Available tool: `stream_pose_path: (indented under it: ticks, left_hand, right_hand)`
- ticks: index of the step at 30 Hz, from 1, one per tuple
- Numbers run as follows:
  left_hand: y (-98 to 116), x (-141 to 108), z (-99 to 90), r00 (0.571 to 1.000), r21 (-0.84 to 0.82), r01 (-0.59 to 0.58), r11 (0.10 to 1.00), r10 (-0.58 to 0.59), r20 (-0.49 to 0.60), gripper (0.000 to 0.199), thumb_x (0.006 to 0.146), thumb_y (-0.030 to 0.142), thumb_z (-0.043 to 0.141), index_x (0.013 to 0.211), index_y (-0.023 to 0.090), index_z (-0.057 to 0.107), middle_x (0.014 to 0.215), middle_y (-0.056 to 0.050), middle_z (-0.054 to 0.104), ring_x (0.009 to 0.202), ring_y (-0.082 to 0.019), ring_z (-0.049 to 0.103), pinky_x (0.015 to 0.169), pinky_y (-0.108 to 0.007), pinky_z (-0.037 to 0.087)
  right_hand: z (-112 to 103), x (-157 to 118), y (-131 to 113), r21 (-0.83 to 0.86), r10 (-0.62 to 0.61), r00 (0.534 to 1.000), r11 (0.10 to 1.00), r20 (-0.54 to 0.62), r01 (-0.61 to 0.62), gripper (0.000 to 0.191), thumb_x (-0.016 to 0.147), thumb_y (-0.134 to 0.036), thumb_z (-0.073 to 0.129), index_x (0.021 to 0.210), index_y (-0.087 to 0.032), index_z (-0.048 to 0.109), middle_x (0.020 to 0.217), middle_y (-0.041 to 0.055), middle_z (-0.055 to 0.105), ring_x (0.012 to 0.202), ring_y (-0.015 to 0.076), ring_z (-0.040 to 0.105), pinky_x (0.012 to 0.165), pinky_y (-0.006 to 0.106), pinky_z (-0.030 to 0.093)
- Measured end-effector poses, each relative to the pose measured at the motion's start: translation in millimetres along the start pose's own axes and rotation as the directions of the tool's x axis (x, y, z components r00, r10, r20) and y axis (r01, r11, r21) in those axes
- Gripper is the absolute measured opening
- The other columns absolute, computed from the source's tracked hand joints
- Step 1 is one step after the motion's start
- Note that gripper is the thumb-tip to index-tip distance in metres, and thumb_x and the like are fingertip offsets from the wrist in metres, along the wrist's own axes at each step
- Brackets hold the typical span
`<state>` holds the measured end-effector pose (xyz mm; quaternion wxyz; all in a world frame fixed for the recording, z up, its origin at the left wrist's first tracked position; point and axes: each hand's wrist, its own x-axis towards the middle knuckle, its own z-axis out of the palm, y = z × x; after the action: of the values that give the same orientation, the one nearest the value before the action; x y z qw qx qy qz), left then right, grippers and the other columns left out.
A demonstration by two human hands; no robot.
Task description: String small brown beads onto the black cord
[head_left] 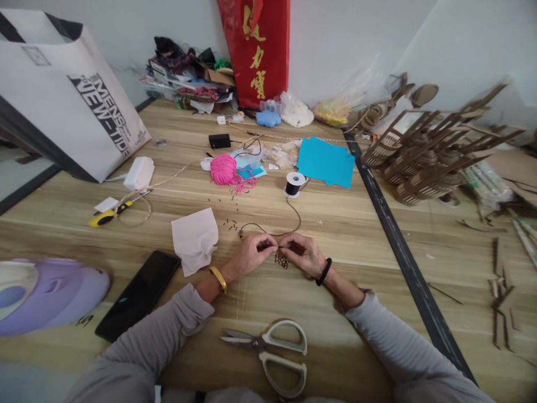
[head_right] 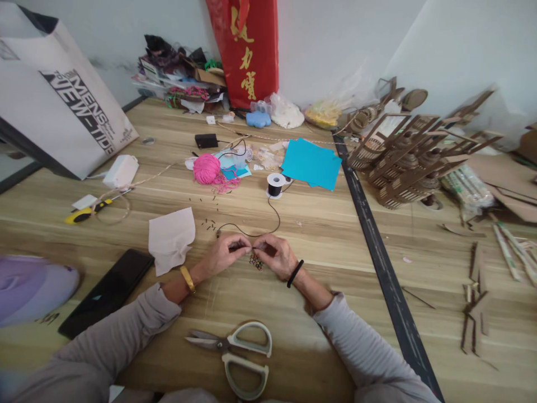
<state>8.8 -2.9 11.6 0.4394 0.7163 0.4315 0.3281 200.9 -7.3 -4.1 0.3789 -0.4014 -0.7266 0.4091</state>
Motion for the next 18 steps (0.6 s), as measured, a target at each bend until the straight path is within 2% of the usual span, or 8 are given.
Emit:
stream_pose_path:
  ticks: [5,18]
  left_hand:
    - [0.3,-0.6,-0.2,1.000,-0.002,0.011,1.000,-0.011,-0.008,0.007,0.079,0.016,0.059,0.077,0.012,0.065,0.071,-0.002,0.064,0.067,-0.012,0.057,0.065,-0.022,0.046]
    - [0.5,0.1,-0.1,1.000,-0.027,0.006,1.000,-0.006,-0.010,0.007,0.080,0.018,0.059,0.077,0.013,0.064,0.070,-0.002,0.064,0.067,-0.012,0.057,0.065,-0.022,0.046]
  right_hand:
    - [-0.6,0.2,-0.2,-0.011,-0.017,1.000,1.000,-0.004,0.017,0.015,0.084,-0.031,0.062,0.084,-0.017,0.064,0.076,0.0046,0.065,0.068,0.0144,0.060,0.063,0.025,0.048]
    - [1.9,-1.8,2.0,0.058,0.040,0.999,0.998,-0.017,-0.039,0.017,0.084,-0.033,0.062,0.086,-0.016,0.063,0.074,0.0039,0.066,0.065,0.0135,0.061,0.061,0.024,0.048]
